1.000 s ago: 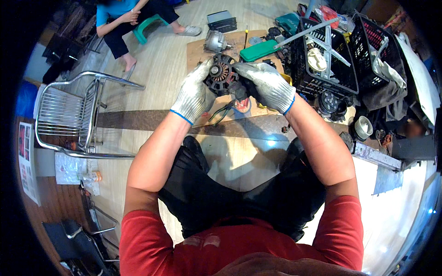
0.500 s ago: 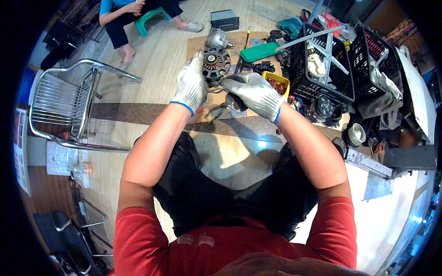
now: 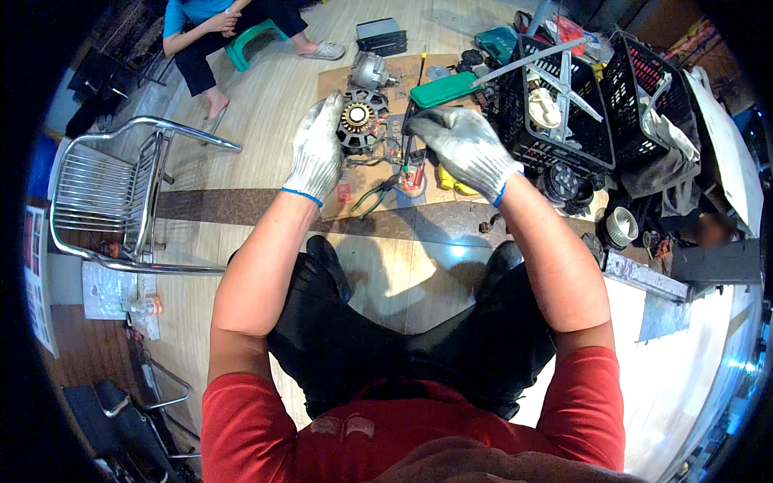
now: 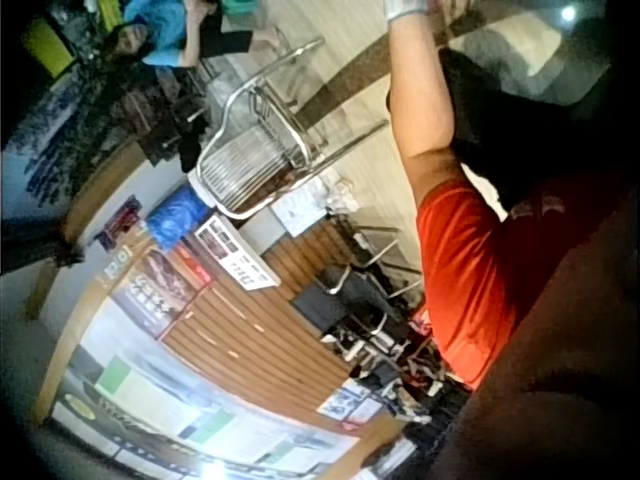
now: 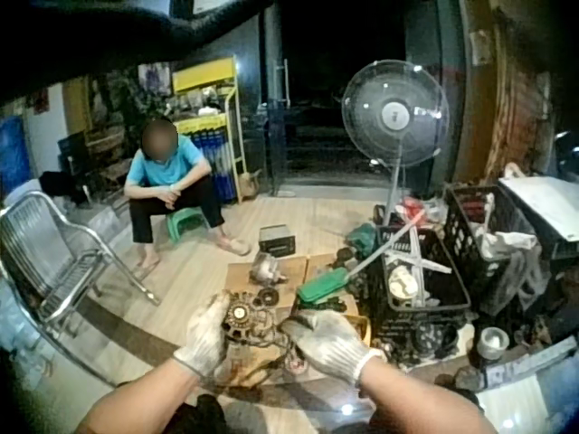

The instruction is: The person disassembles a motor component by hand while wearing gloves, using a screwdriver to pry and remove small parts from the assembly on a floor workspace.

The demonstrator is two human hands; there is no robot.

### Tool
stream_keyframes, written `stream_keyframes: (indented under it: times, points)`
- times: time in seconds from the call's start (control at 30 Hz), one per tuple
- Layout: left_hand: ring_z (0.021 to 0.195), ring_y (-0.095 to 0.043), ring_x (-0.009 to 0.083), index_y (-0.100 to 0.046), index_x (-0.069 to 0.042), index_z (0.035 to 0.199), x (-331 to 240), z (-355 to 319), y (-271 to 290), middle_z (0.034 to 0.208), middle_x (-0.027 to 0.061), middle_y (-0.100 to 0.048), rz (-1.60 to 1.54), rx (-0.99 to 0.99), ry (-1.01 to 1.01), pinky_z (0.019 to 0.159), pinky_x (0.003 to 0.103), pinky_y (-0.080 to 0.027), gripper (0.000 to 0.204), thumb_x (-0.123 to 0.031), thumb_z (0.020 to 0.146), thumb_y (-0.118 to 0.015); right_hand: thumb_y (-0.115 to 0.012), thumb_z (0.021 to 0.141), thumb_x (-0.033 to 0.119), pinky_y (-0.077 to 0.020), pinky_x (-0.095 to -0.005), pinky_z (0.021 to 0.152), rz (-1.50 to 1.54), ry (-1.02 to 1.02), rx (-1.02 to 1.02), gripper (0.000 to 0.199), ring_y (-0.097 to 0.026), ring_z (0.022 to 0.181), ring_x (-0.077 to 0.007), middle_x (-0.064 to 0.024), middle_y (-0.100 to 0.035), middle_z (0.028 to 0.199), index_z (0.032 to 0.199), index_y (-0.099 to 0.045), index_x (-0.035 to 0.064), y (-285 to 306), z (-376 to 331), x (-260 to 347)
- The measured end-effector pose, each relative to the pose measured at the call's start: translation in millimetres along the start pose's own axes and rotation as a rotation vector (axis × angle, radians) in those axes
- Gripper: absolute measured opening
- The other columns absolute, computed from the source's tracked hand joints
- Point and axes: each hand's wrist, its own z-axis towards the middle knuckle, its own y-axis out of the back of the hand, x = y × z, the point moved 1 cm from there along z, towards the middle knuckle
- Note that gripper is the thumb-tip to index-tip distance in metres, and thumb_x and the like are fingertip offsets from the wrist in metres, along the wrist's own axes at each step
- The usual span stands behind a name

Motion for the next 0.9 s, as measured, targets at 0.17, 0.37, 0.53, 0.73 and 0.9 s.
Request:
stream_keyframes:
  times: [0.17,0.37,0.53,0.73,0.9]
  points:
    - [0.096,-0.070,0.0228,-0.061,0.001,0.120,-9,7,7,0.110,0.0147,-0.069,-0.225,0.075,0.082,0.077,0.035,-0.060,0.038,-0.031,0.101,-0.058,-0.056,0.087,0.018,-0.0545,-0.0428,0.081,-0.172,-0.080,0.140,0.025,-0.068,0.096,-0.0343,-0.0164,-0.069,0.103,0.104,-0.073,0.0083,4,-3,-25]
    - [0.080,-0.067,0.0214,-0.066,-0.004,0.115,-32,18,22,0.104,0.0115,-0.073,-0.447,0.069,0.224,0.056,0.031,-0.049,0.043,-0.042,0.097,-0.060,-0.054,0.089,0.015,-0.0544,-0.0408,0.084,-0.208,0.102,0.208,0.025,-0.067,0.099,-0.0326,-0.0160,-0.069,0.108,0.104,-0.072,0.0072,2,-7,-24]
    - [0.057,-0.051,0.0154,-0.070,-0.012,0.114,-43,40,50,0.110,0.0061,-0.074,-0.428,-0.069,0.317,0.048,0.028,-0.037,0.036,-0.039,0.100,-0.051,-0.051,0.096,0.022,-0.0520,-0.0455,0.080,-0.011,0.219,0.258,0.028,-0.066,0.094,-0.0369,-0.0216,-0.067,0.099,0.110,-0.069,0.0064,-29,-18,-34]
    - [0.060,-0.057,0.0159,-0.065,-0.008,0.120,-30,29,36,0.110,0.0105,-0.073,-0.356,-0.033,0.321,0.049,0.029,-0.044,0.039,-0.038,0.104,-0.047,-0.060,0.090,0.047,-0.0499,-0.0470,0.089,0.068,-0.169,0.384,0.055,-0.064,0.104,-0.0435,-0.0268,-0.067,0.112,0.126,-0.063,0.0057,-25,-16,-27]
    - [0.068,-0.065,0.0178,-0.062,-0.002,0.121,-13,21,22,0.105,0.0175,-0.071,-0.299,0.060,0.364,0.049,0.026,-0.048,0.043,-0.039,0.104,-0.049,-0.061,0.090,0.050,-0.0487,-0.0416,0.097,-0.008,-0.218,0.373,0.064,-0.063,0.115,-0.0377,-0.0222,-0.064,0.126,0.138,-0.054,0.0082,-15,-5,-10]
